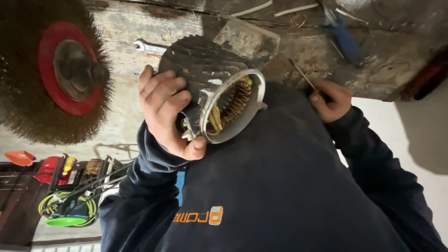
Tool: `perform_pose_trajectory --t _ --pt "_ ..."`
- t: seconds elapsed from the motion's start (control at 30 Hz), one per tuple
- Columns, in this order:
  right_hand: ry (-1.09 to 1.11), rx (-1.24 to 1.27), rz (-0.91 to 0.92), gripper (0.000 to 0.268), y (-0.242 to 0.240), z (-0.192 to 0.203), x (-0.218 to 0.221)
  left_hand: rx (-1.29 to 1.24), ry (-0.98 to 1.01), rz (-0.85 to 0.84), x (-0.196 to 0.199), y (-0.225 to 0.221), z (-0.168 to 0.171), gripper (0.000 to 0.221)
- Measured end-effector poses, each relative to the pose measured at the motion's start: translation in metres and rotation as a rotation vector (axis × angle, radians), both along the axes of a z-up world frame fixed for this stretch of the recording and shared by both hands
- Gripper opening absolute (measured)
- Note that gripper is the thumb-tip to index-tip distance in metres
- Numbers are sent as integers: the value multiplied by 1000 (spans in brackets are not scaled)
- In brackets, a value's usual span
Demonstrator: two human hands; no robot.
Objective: The person disassembles a small electric motor at a workbench. They use a screwdriver to pry open the motor housing, remove the end cover, pull out the armature, and handle the copper windings and wires while separating the motor components by hand.
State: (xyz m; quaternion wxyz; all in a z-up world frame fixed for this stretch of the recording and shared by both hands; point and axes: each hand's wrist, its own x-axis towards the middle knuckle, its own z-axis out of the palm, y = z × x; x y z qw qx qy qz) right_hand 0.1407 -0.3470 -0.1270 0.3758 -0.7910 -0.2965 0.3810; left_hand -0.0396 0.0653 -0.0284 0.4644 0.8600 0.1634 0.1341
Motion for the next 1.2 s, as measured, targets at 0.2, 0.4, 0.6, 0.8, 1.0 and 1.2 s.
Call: perform_pose_trajectory --t 0.2,0.4,0.6,0.8,1.0,1.2 --pt "39 28 8 30 6 4 6 9 -72 -19 -1 3 -7 65" --pt "-56 16 307 38 21 52 20 -4 -57 40 2 0 -5 62" --pt "-66 -212 488 64 87 151 21 72 -111 37 20 -14 11 61" --pt "-26 -318 458 66 91 168 3 171 -55 45 29 -28 20 61" --pt "-22 -256 452 67 89 164 -4 196 -28 51 31 -31 25 60" --pt "19 -219 447 68 89 162 -7 186 -29 63 28 -32 23 59"
